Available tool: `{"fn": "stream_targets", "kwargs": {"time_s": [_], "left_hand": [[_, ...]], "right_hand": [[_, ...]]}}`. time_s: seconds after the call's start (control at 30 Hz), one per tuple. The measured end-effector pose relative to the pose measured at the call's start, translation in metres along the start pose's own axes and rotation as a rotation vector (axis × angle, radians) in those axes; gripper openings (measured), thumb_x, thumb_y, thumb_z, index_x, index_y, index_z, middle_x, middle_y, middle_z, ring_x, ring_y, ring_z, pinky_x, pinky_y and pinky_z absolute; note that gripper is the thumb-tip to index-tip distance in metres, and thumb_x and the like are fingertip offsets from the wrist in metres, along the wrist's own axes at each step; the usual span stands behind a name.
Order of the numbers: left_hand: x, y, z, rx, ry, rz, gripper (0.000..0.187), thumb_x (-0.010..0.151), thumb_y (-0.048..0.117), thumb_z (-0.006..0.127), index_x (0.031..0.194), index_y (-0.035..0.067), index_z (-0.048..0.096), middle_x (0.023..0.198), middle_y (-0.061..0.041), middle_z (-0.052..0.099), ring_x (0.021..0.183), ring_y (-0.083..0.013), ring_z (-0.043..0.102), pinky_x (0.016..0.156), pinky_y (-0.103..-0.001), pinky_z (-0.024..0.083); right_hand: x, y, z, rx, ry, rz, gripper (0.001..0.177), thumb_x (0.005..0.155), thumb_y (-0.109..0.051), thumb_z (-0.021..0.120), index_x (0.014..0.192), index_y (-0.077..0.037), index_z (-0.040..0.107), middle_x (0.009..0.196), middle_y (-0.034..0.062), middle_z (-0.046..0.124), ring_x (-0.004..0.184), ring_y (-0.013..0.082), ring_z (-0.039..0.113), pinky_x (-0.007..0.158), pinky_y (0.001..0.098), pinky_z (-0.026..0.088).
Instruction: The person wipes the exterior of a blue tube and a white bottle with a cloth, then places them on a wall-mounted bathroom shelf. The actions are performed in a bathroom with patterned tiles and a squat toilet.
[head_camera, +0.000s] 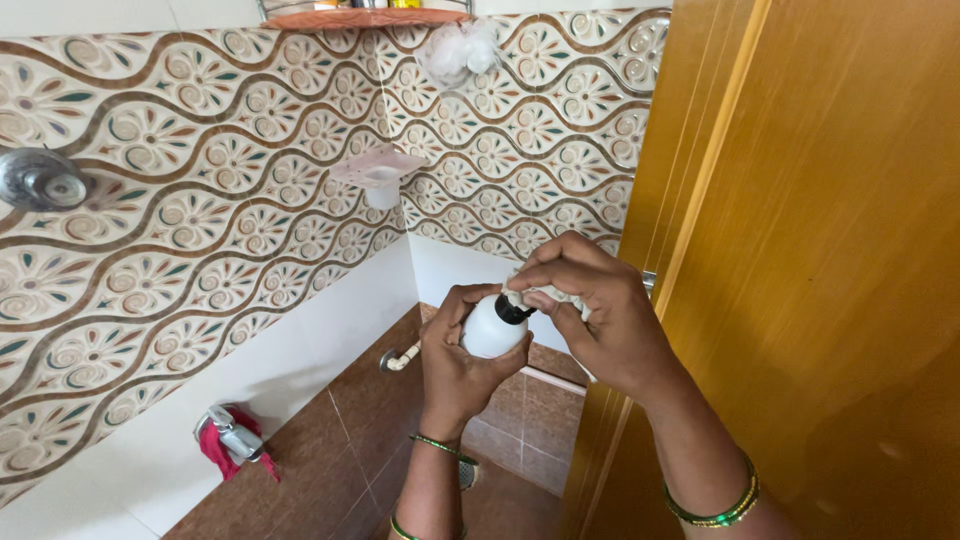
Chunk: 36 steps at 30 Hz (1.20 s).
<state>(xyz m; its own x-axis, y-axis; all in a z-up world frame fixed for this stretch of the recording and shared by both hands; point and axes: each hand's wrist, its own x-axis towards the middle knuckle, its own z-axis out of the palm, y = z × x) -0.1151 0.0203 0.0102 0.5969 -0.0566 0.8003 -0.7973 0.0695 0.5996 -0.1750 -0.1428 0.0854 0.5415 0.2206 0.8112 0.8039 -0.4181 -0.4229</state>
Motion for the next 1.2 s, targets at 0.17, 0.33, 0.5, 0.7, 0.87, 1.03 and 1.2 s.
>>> {"fn": "stream_targets", "kwargs": {"time_s": [0.17,0.33,0.5,0.7,0.87,1.03,1.2], "left_hand": [[0.0,-0.002,0.005,-0.091,-0.034,-0.034,0.053,0.071,0.005,0.089,0.118,0.003,0.065,0.106,-0.005,0.074,0.097,-0.0101,0.07,0.087,-0.026,0.058],[-0.005,-0.007,0.023,-0.064,-0.055,-0.117,0.052,0.07,0.005,0.09,0.116,0.002,0.066,0.103,-0.005,0.075,0.094,-0.0096,0.07,0.085,-0.026,0.059],[0.002,-0.012,0.035,-0.108,-0.045,-0.088,0.051,0.072,0.004,0.089,0.117,0.002,0.065,0.105,-0.005,0.074,0.096,-0.0098,0.07,0.087,-0.025,0.059],[0.007,-0.019,0.045,-0.082,-0.011,-0.136,0.053,0.068,0.004,0.09,0.115,0.004,0.065,0.106,-0.004,0.074,0.096,-0.0108,0.072,0.085,-0.026,0.061],[0.01,-0.023,0.059,-0.075,-0.016,-0.147,0.052,0.068,0.005,0.09,0.114,0.003,0.065,0.103,-0.005,0.075,0.093,-0.0105,0.071,0.084,-0.026,0.06],[0.015,-0.027,0.068,-0.011,0.035,-0.125,0.055,0.067,0.007,0.091,0.116,0.004,0.066,0.104,-0.004,0.075,0.095,-0.0093,0.07,0.085,-0.026,0.059],[0.01,-0.026,0.08,0.029,0.063,-0.164,0.055,0.066,0.008,0.091,0.115,0.004,0.066,0.104,-0.003,0.076,0.094,-0.0086,0.07,0.085,-0.025,0.059]], "right_hand": [[-0.008,-0.004,-0.015,-0.005,-0.043,0.028,0.03,0.084,0.013,0.068,0.107,-0.005,0.078,0.104,0.0067,0.068,0.103,0.0183,0.069,0.091,0.031,0.057],[-0.01,0.005,-0.023,-0.085,0.018,0.043,0.031,0.084,0.013,0.065,0.107,-0.004,0.076,0.105,0.0063,0.068,0.103,0.0184,0.07,0.091,0.031,0.055],[-0.011,0.013,-0.026,-0.077,0.008,0.003,0.033,0.082,0.012,0.067,0.109,-0.004,0.076,0.106,0.0067,0.067,0.104,0.0194,0.069,0.089,0.0302,0.056],[-0.002,0.03,-0.044,-0.053,-0.044,0.039,0.028,0.084,0.008,0.069,0.106,-0.007,0.077,0.105,0.0057,0.07,0.101,0.0178,0.072,0.088,0.0308,0.059],[0.003,0.042,-0.041,-0.084,0.017,-0.007,0.025,0.087,0.008,0.067,0.106,-0.006,0.077,0.105,0.0069,0.068,0.102,0.0186,0.071,0.086,0.0319,0.058],[-0.005,0.052,-0.058,0.023,-0.051,-0.076,0.028,0.085,0.01,0.068,0.107,-0.005,0.077,0.106,0.0085,0.067,0.103,0.0209,0.069,0.089,0.0331,0.057],[-0.004,0.067,-0.07,0.007,-0.04,-0.07,0.03,0.085,0.012,0.063,0.107,-0.005,0.075,0.106,0.0077,0.069,0.103,0.0201,0.072,0.091,0.0318,0.058]]}}
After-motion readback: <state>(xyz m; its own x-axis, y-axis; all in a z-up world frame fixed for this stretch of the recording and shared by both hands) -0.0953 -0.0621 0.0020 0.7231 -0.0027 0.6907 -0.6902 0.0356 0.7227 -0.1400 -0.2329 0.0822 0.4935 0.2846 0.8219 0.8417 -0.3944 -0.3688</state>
